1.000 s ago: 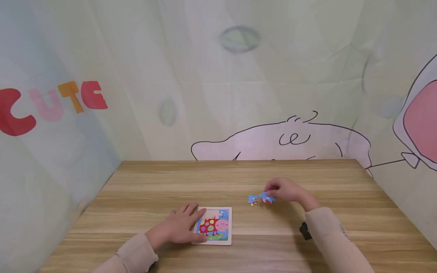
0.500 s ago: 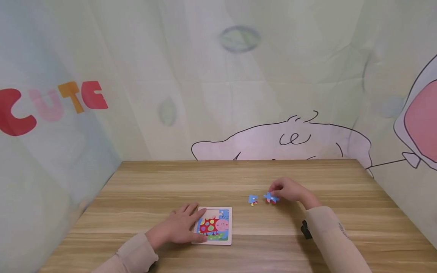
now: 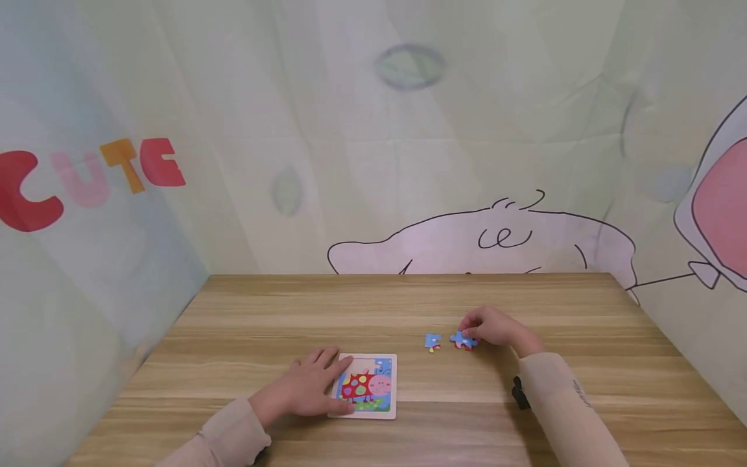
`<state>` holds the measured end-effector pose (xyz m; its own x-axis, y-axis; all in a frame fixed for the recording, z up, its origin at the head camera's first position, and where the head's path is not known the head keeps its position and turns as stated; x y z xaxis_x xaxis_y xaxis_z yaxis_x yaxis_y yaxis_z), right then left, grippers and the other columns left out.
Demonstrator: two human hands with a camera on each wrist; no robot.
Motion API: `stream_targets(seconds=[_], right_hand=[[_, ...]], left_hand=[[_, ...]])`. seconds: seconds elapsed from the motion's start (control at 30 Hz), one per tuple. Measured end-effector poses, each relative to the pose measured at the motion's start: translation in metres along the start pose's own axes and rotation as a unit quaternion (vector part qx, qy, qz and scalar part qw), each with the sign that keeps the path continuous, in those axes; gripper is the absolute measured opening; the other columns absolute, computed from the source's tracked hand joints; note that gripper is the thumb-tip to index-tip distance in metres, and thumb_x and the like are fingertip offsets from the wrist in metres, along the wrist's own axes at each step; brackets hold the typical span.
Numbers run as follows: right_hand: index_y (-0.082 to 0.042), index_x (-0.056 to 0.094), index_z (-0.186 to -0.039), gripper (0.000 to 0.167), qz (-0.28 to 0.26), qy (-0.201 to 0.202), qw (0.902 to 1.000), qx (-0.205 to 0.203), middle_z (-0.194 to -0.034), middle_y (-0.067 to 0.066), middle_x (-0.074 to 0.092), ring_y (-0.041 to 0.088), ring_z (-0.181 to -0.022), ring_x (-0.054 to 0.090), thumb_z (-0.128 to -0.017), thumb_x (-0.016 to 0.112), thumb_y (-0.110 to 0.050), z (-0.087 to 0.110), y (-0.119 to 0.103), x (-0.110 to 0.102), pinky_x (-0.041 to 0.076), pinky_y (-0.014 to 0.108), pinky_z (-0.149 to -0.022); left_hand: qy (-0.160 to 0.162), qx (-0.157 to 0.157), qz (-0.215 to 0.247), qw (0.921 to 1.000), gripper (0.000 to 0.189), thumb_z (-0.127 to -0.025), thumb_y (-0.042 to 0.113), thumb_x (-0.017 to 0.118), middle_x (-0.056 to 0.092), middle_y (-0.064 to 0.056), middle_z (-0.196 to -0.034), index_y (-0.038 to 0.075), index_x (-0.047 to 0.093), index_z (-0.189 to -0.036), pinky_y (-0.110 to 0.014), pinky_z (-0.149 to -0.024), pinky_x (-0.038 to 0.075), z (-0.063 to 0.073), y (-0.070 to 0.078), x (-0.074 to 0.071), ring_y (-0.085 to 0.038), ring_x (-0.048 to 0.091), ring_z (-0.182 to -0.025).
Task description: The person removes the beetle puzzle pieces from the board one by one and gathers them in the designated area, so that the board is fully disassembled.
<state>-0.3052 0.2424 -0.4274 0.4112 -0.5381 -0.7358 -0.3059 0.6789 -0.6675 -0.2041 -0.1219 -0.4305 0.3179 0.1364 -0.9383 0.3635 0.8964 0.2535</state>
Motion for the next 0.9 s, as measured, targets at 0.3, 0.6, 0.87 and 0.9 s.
stream_targets(seconds=[0.3,0.6,0.87,0.9], right_hand=[[-0.001,0.069,-0.096,0.011,0.014,0.0,0.9999,0.008,-0.088,0.001,0.066,0.013,-0.079,0.051,-0.091,0.064,-0.009,-0.0008,-0.0001,0.0009,0.043,0.03,-0.073],[0.0,0.069,-0.096,0.011,0.024,0.003,0.9996,0.011,-0.088,0.002,0.066,0.013,-0.08,0.052,-0.091,0.063,-0.009,-0.0002,-0.0012,0.0017,0.043,0.032,-0.075],[0.0,0.068,-0.095,0.011,0.025,0.007,0.9997,0.0,-0.091,0.004,0.068,0.014,-0.085,0.055,-0.09,0.063,-0.008,0.0002,-0.0013,0.0015,0.045,0.036,-0.081],[0.001,0.068,-0.095,0.011,0.026,0.006,0.9996,-0.004,-0.091,0.005,0.068,0.014,-0.085,0.055,-0.09,0.063,-0.008,0.0002,-0.0011,0.0016,0.045,0.036,-0.081]], left_hand=[[-0.001,-0.002,-0.006,1.0,0.09,-0.077,0.069,0.063,0.032,-0.015,-0.151,0.017,0.04,-0.147,-0.073,-0.1,0.026,0.0002,0.0016,-0.0001,-0.039,0.029,-0.136],[-0.005,-0.006,0.005,1.0,0.09,-0.078,0.068,0.063,0.03,-0.016,-0.152,0.016,0.04,-0.148,-0.073,-0.101,0.024,0.0005,0.0018,-0.0008,-0.04,0.027,-0.138],[-0.004,-0.003,0.008,1.0,0.089,-0.078,0.067,0.064,0.031,-0.016,-0.152,0.016,0.04,-0.147,-0.073,-0.101,0.024,0.0023,0.0027,-0.0024,-0.041,0.027,-0.137],[-0.004,-0.002,0.007,1.0,0.089,-0.078,0.067,0.064,0.031,-0.016,-0.152,0.016,0.041,-0.147,-0.073,-0.101,0.025,0.0024,0.0027,-0.0026,-0.041,0.028,-0.137]])
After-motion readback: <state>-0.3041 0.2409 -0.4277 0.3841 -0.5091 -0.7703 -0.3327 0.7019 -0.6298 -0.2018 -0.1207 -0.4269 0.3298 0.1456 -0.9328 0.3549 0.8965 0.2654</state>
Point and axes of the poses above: each hand's wrist, its own z-axis away from the middle knuckle, its own x-axis out of the palm, y = z × x, the point moved 1 cm from there along -z, towards the middle knuckle
